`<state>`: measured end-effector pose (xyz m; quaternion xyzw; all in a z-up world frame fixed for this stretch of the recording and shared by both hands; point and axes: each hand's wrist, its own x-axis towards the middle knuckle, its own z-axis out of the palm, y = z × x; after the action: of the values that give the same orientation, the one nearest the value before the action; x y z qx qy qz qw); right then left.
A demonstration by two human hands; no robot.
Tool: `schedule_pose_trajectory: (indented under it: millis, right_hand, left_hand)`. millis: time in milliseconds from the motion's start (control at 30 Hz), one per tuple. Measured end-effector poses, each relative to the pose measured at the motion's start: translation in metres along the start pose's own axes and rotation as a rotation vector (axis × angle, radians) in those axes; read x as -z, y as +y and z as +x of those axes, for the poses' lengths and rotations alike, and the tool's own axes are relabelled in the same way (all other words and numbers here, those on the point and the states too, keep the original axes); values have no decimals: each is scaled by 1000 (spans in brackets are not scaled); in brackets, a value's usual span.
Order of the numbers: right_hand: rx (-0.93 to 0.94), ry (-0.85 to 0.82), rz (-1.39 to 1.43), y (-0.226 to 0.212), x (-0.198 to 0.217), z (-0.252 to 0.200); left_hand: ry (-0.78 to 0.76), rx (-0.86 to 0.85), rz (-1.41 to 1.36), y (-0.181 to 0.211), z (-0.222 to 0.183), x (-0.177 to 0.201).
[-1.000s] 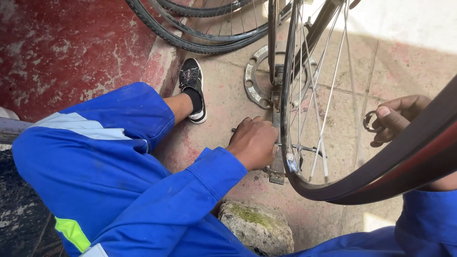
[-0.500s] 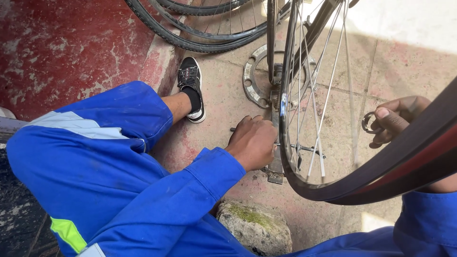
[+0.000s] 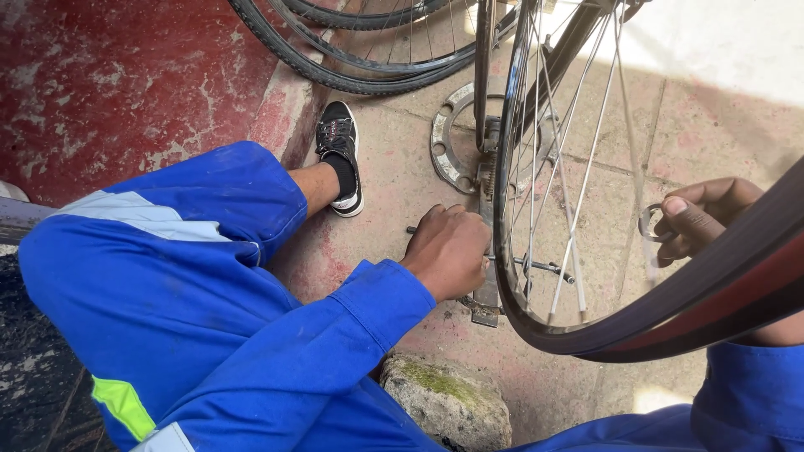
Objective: Adjusting the spokes of a bicycle wheel using a spoke wrench to true the rim while sitting on the floor.
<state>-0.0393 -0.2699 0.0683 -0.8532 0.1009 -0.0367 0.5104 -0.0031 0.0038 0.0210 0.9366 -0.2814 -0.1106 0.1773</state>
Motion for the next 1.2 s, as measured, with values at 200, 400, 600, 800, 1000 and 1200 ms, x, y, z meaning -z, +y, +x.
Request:
schedule_pose_trajectory:
  millis: [200,400,600,800,1000,1200]
  right_hand:
    - [8,-8,-18,16,-1,17]
    - [90,-16,96,40,-1,23]
    - [-17,-12,64,11,-3,5]
    - [-76,-24,227,4,-10,-7]
    - [-21,-69,226,23,-6,1]
    - [-4,16,163,21,-13,0]
  left_hand:
    - [-62,-17,7,-5,0,8]
    - [35,124,-197,4,5,63]
    - [646,-221,-686,27,-9,118]
    - [459,-422,-713,38,-28,118]
    - [337,-283,-900,30,-12,91]
    - [212,-64,-865,22,-3,75]
